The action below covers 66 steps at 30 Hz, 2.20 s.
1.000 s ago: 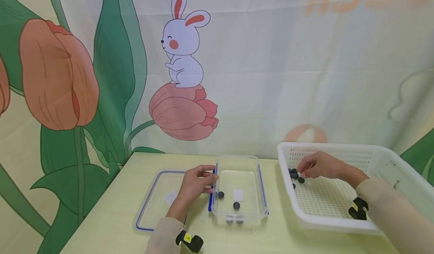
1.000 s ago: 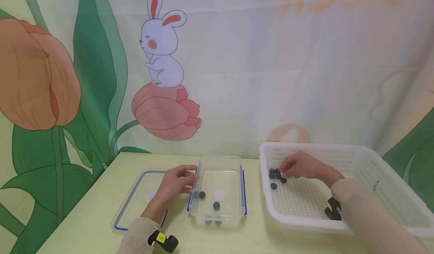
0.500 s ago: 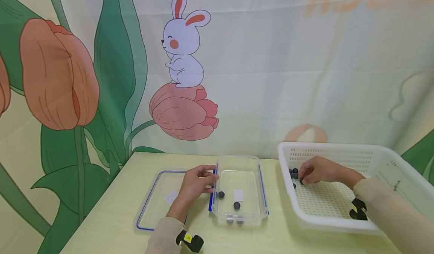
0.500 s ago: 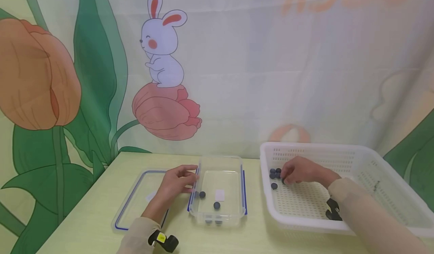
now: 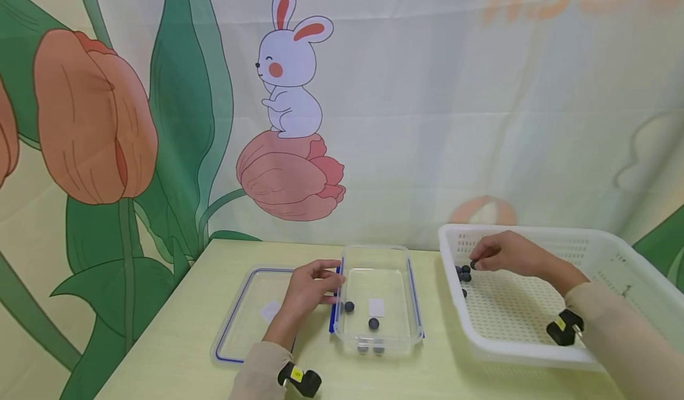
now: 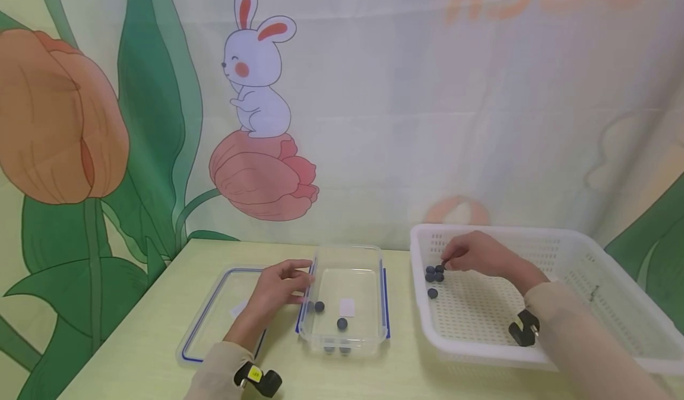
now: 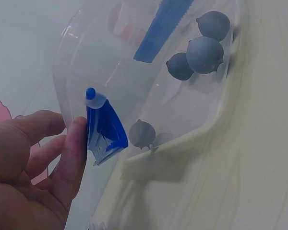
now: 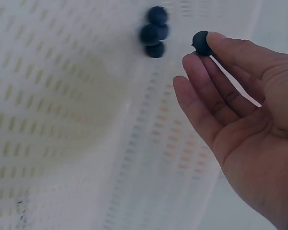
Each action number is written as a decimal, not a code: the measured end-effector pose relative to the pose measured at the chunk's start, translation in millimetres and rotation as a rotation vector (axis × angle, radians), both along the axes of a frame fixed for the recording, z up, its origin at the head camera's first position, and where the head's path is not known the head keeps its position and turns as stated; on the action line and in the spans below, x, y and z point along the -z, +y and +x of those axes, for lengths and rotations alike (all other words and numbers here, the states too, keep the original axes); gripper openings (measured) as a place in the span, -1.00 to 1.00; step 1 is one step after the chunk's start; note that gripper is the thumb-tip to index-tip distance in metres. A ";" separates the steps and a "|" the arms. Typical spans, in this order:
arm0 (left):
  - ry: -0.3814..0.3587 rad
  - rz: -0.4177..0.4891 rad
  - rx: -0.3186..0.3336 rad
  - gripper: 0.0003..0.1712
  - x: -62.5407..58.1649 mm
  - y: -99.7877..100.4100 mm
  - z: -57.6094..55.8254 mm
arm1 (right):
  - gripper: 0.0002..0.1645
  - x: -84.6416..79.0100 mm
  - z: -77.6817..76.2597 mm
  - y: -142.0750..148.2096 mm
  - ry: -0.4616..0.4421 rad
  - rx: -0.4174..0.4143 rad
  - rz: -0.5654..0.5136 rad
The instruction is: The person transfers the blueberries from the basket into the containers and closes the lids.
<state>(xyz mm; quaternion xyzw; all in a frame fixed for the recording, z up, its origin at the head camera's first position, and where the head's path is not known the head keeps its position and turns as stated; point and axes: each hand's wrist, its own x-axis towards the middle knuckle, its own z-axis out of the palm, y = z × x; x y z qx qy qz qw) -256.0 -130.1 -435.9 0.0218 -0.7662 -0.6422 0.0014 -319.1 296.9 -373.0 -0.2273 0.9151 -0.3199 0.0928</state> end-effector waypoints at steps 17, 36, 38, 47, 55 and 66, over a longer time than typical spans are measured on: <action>-0.005 -0.005 -0.012 -0.56 1.1 1.0 -1.2 | -0.52 -63.0 44.1 -32.6 0.115 0.165 -0.206; -0.012 -0.018 -0.026 -0.56 -1.2 4.1 0.6 | -0.61 -62.2 94.1 -75.8 0.142 0.126 -0.488; -0.012 -0.019 -0.028 -0.56 -0.8 4.5 0.4 | -0.61 -59.7 97.8 -80.6 0.139 0.127 -0.500; -0.014 -0.014 -0.025 -0.56 -0.8 5.6 0.2 | -0.65 -52.1 107.7 -98.6 0.110 0.119 -0.491; -0.021 -0.014 -0.023 -0.56 -0.9 2.9 0.0 | -0.70 -40.4 108.4 -117.0 0.064 0.035 -0.518; -0.014 -0.027 -0.024 -0.53 -3.1 1.4 2.2 | -0.82 -15.0 105.0 -148.4 0.030 -0.097 -0.415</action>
